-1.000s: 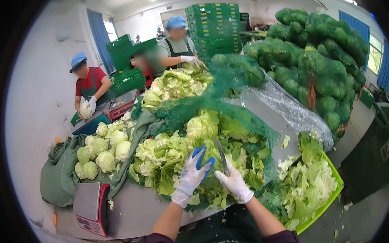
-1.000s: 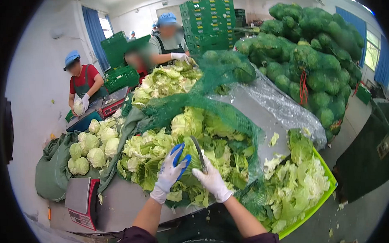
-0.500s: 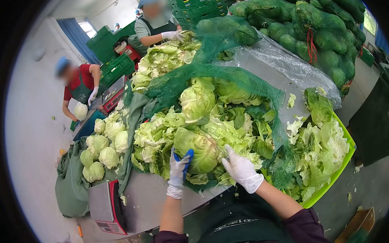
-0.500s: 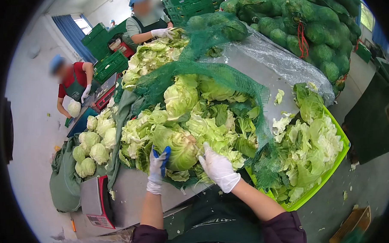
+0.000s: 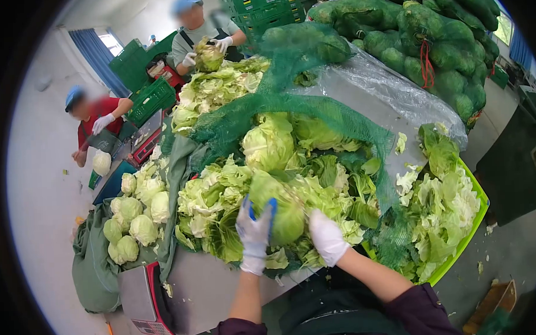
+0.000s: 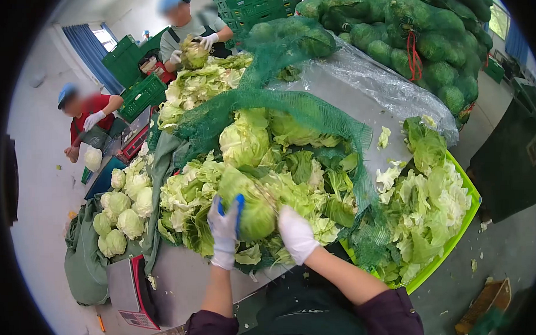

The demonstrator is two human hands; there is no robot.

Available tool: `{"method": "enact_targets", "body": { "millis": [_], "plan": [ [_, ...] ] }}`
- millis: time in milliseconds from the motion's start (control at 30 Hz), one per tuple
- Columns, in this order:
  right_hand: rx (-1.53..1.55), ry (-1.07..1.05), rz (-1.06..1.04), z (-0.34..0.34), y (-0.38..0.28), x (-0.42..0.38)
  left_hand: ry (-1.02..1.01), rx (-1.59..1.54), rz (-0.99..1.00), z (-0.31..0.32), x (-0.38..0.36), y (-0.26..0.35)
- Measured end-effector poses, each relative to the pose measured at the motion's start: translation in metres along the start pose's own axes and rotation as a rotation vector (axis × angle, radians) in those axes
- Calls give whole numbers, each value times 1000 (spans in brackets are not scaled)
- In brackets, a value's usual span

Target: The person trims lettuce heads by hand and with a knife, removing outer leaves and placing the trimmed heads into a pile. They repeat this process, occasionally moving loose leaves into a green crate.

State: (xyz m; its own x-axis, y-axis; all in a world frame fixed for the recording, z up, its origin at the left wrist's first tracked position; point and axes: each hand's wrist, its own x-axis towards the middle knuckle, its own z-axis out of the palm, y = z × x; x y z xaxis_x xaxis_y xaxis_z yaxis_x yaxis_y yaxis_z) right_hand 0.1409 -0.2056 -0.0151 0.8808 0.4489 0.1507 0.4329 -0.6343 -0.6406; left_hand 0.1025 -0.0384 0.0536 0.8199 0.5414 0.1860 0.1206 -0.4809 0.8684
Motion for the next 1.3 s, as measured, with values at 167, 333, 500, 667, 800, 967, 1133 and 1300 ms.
{"method": "enact_targets", "body": {
  "millis": [167,333,500,667,800,967,1133,1300],
  "plan": [
    [-134,52,-130,11,-13,39,-107,380,400,-18,66,-115],
    [-134,-205,24,-20,2,17,228,425,285,24,-22,21],
    [-274,-353,82,-17,-26,39,161,27,115,8,-6,-23],
    [-305,-375,-55,-5,-5,50,220,-112,163,15,-33,-36],
    [-119,-109,101,0,-9,22,317,-216,322,11,-50,-39],
    [-103,245,88,-79,-25,34,265,-315,507,25,-29,-23],
    [-138,99,326,-97,38,73,-66,-803,132,50,1,-47],
    [108,-115,584,-71,120,99,-22,-812,25,50,16,-69]
  ]
}}
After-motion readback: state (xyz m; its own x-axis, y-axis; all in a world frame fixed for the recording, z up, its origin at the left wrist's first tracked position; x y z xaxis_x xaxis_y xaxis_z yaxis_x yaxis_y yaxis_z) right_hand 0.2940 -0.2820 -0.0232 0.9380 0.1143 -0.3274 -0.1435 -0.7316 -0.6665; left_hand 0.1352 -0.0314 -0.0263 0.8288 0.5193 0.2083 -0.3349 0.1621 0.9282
